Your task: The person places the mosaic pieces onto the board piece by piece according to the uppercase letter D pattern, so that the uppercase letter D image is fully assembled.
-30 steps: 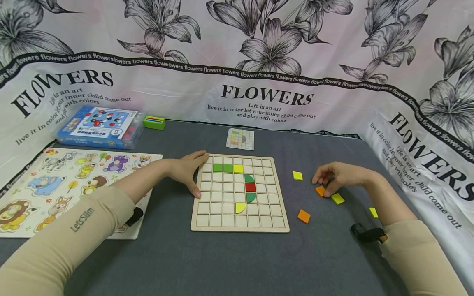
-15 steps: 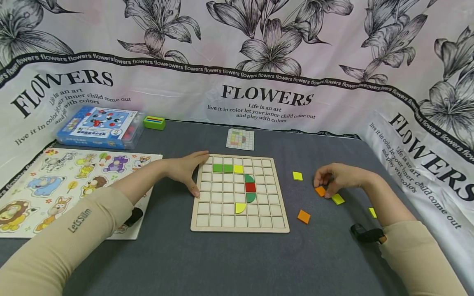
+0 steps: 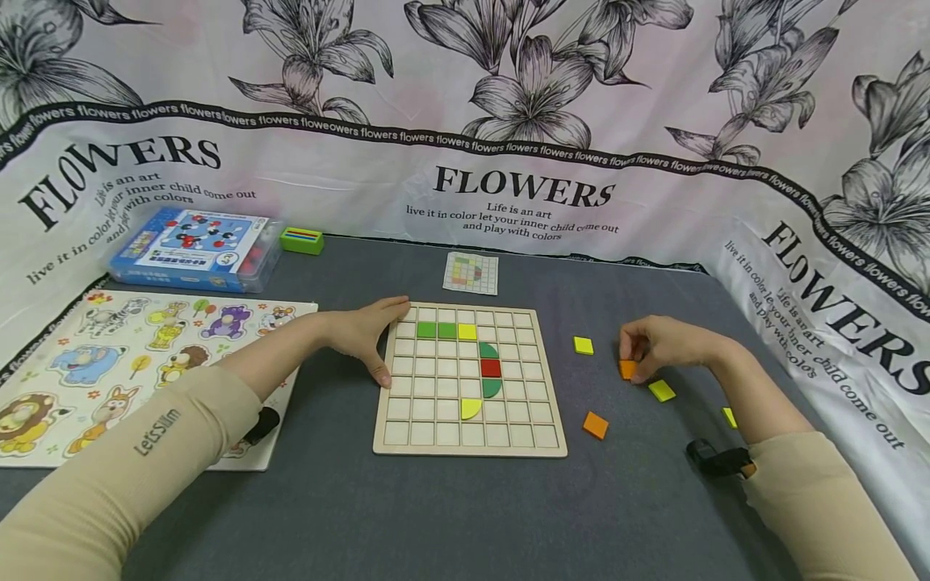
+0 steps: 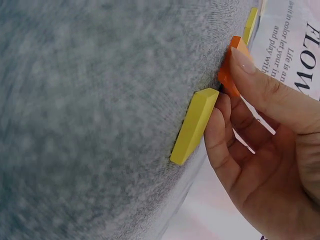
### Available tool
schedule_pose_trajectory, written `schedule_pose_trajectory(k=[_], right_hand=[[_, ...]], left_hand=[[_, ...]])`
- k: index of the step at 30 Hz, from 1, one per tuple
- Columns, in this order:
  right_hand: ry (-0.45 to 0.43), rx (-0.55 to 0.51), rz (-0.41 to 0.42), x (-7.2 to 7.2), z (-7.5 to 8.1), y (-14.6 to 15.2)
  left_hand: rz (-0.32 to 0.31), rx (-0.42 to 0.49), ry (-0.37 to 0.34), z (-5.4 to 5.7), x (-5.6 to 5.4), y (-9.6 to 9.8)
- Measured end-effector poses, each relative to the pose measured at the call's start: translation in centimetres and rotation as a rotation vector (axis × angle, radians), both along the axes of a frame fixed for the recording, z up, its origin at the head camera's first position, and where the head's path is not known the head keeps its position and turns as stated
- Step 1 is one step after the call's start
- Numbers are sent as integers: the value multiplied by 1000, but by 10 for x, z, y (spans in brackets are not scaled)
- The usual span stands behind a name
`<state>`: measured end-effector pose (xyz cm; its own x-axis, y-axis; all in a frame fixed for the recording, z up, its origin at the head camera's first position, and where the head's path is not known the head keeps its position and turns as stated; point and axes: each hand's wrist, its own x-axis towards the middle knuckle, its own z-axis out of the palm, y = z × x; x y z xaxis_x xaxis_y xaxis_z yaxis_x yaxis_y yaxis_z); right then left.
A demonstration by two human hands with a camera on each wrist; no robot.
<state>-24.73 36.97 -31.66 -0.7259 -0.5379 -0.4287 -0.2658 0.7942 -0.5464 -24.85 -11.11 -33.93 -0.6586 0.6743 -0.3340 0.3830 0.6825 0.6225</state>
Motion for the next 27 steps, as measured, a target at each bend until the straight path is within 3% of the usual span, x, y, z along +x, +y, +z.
schedule_pose_trajectory(k=[12,16,27], right_hand=[[51,-26,-23,-4,7,-19],[53,-52,-38,-4,10,-35],[95,-153,23,10,16,-96]], left_hand=[[2,-5,-3,1,0,0],[-4,-7,3,2,0,0],[-2,-15,18,0,0,1]])
